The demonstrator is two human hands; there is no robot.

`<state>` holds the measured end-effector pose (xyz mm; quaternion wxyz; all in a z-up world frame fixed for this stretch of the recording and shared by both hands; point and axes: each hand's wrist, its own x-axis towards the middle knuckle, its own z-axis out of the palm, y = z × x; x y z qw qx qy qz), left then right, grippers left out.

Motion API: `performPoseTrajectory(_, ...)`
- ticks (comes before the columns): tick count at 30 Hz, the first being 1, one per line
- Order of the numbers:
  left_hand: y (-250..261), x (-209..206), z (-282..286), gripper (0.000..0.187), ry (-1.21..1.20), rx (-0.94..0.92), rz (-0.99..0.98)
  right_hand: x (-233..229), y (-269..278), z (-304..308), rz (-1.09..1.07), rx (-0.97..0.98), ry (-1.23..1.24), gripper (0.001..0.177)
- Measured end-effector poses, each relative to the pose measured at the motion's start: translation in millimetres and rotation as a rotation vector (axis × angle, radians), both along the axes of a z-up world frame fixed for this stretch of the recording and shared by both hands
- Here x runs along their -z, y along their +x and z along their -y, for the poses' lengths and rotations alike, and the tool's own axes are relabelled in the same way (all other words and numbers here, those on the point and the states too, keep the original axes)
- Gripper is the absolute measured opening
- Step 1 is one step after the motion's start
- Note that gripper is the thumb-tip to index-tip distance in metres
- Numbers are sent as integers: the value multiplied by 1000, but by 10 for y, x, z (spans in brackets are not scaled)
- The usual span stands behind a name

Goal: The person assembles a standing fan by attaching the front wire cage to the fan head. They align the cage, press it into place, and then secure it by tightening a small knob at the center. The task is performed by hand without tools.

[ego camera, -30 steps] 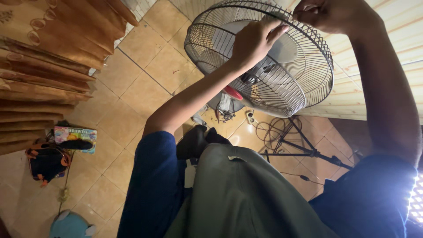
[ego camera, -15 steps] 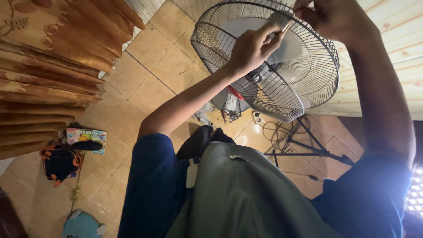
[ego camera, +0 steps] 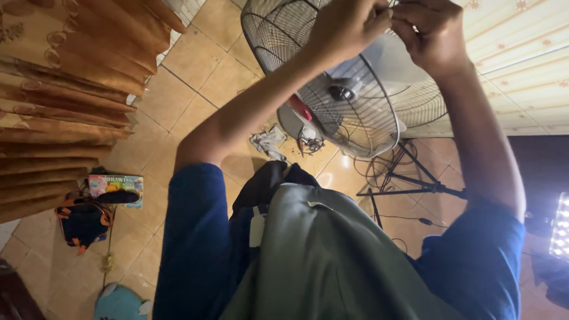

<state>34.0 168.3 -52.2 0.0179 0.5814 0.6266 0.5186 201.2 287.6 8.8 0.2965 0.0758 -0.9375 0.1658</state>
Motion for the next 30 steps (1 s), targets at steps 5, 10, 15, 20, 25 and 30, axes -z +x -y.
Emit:
performPoseTrajectory(5, -158, -285, 156, 8, -352, 231, 59, 227, 41, -77, -53, 104, 6, 17)
performPoseTrajectory(10, -364, -294, -51, 17, -197, 742, -18, 328, 97, -128, -53, 29, 24, 17)
performPoseTrajectory(15, 66, -220, 214, 27, -301, 702, 57, 369, 81, -244, -121, 18, 149, 14)
performPoseTrajectory(20, 490, -318, 714, 16, -235, 740, 24, 349, 61, -253, -124, 2, 99, 16)
performPoseTrajectory(25, 127, -574, 625, 10, -206, 573, 93, 292, 86, -226, -96, -13, 86, 18)
performPoseTrajectory(30, -82, -600, 280, 11, -11, 543, 1, 296, 132, -181, 6, -36, -18, 12)
